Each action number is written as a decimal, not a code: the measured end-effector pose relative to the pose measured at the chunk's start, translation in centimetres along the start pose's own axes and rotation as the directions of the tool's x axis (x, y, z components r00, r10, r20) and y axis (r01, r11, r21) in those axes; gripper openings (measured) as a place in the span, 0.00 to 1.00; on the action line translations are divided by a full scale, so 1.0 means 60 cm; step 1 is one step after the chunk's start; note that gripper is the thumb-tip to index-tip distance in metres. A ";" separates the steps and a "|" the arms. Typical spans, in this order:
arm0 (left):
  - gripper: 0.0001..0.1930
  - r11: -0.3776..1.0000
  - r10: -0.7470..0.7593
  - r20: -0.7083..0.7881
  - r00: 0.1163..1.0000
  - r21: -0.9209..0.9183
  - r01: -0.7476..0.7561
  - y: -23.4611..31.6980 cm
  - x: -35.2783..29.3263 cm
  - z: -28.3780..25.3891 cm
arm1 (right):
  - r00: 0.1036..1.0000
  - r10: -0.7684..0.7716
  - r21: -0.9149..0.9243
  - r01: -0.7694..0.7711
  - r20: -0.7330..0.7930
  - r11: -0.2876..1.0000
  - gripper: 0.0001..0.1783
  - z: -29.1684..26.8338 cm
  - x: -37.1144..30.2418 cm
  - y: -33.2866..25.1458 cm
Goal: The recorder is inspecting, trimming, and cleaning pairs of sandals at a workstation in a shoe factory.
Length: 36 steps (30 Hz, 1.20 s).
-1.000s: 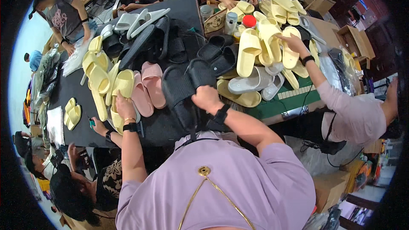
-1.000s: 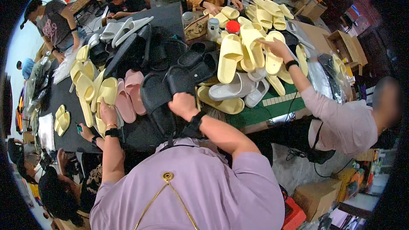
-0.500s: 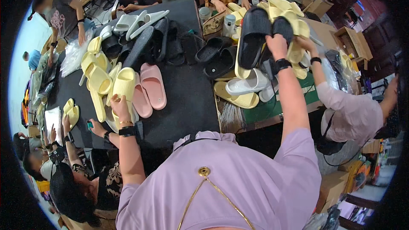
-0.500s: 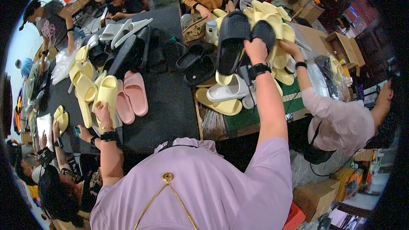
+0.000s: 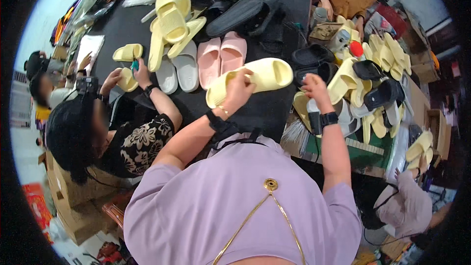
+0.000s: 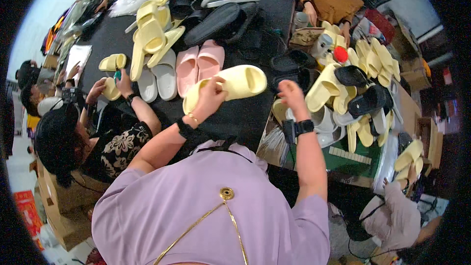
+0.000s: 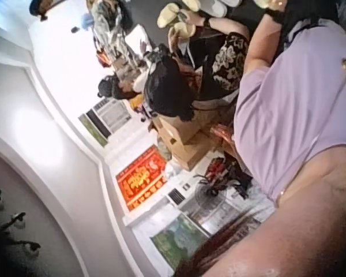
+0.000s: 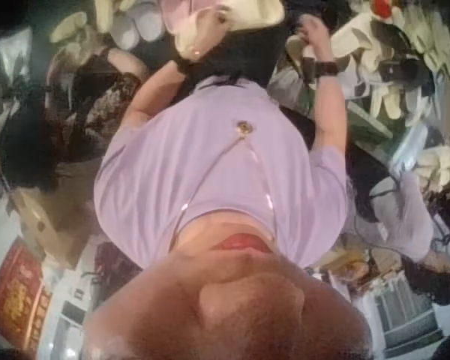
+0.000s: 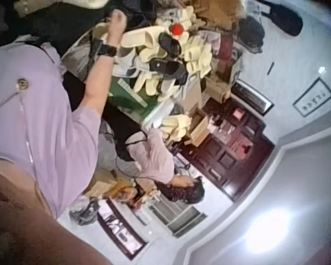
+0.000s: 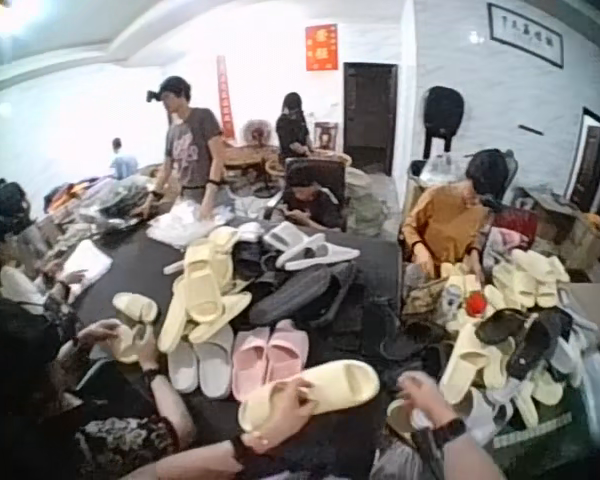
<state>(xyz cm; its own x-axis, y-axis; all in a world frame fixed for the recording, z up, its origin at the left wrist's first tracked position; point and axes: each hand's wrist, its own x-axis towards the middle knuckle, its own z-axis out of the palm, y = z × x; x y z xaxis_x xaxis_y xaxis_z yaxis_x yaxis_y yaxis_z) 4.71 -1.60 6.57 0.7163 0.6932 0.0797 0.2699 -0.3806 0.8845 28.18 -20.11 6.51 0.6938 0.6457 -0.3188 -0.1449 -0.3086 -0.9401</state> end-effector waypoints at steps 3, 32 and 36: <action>0.20 0.987 0.151 0.093 0.984 0.034 -0.155 0.013 -0.015 0.021 | 0.973 0.068 0.233 -0.120 0.220 0.965 0.19 0.067 -0.011 0.039; 0.13 0.966 -0.105 0.490 0.866 -0.157 0.206 0.017 -0.016 -0.006 | 0.985 0.165 0.619 -0.163 0.055 0.768 0.19 0.038 -0.012 0.135; 0.19 0.982 -0.032 0.586 0.810 0.171 -0.085 -0.028 -0.020 0.008 | 0.972 0.210 -0.038 -0.208 0.107 0.977 0.17 0.063 -0.041 0.107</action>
<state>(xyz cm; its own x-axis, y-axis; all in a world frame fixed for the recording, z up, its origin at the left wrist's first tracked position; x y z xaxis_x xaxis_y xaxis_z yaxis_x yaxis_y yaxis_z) 3.69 -2.11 4.79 0.9485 0.2148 -0.2330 0.3140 -0.5372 0.7828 22.88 -21.01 0.79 0.5679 0.6375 -0.5206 -0.2589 -0.4621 -0.8482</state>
